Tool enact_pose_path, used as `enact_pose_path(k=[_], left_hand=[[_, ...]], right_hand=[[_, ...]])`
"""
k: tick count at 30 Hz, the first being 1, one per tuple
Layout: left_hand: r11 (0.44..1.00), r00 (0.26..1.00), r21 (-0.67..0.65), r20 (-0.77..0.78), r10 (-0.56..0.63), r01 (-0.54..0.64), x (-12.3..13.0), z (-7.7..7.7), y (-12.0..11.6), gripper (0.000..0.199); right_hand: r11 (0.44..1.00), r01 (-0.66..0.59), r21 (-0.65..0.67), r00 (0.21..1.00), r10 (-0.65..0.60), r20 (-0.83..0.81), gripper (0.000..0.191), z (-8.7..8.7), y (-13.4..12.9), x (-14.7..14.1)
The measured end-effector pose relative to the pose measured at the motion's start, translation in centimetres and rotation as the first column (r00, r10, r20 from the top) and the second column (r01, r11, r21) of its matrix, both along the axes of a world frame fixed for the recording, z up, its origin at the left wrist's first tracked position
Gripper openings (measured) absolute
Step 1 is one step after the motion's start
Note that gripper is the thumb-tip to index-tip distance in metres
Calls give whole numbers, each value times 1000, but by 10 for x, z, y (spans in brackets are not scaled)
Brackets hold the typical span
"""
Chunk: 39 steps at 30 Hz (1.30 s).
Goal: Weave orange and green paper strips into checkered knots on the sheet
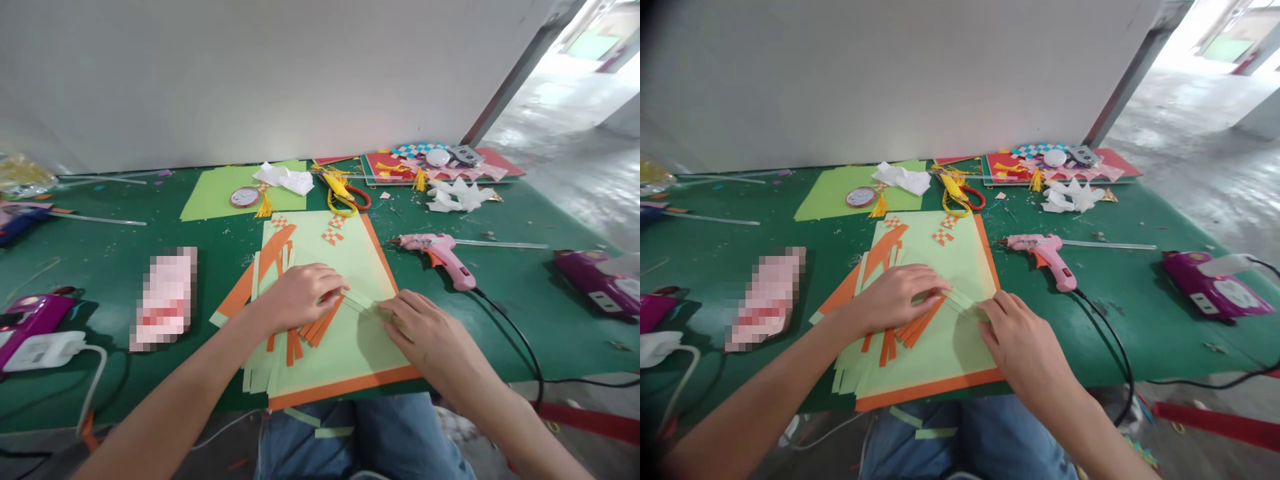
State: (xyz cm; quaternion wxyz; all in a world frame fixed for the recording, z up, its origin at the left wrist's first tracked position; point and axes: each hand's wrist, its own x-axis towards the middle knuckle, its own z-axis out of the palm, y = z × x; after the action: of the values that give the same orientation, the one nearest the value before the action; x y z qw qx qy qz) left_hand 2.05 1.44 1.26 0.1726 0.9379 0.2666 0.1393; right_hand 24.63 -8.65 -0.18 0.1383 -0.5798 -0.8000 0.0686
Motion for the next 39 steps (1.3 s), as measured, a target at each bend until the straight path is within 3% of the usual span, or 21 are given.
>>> enact_pose_path(k=[7, 13, 20, 22, 25, 28, 30, 33, 39], left_hand=[[999, 999, -12, -2, 40, -40, 2, 1, -3, 24], [996, 996, 2, -18, 84, -84, 6, 3, -6, 18], [981, 981, 30, -33, 192, -191, 12, -3, -6, 22], [978, 978, 30, -37, 207, -206, 11, -5, -4, 27], [977, 976, 9, -37, 215, -215, 8, -6, -2, 34], [977, 977, -13, -24, 213, -214, 7, -5, -2, 35], [977, 977, -14, -19, 211, -211, 7, -3, -3, 36], [978, 978, -7, -20, 209, -209, 7, -1, -3, 36], [980, 980, -15, -21, 200, -200, 7, 0, -2, 38]], right_hand=[[991, -36, 132, 999, 32, 34, 25, 5, -3, 4], [947, -63, 315, 996, 38, 86, 24, 21, 9, -6], [928, -95, 361, 992, 60, 107, 22, 32, 30, -23], [928, -17, 372, 999, -4, 54, 22, 32, 34, -14], [887, 270, 373, 953, -303, 30, 22, 29, 36, 14], [853, 436, 287, 847, -497, 190, 34, 20, 36, 45], [826, 490, 277, 795, -555, 247, 45, 12, 37, 59], [815, 524, 247, 777, -576, 253, 51, 1, 42, 69], [779, 610, 145, 763, -627, 161, 35, -2, 55, 69]])
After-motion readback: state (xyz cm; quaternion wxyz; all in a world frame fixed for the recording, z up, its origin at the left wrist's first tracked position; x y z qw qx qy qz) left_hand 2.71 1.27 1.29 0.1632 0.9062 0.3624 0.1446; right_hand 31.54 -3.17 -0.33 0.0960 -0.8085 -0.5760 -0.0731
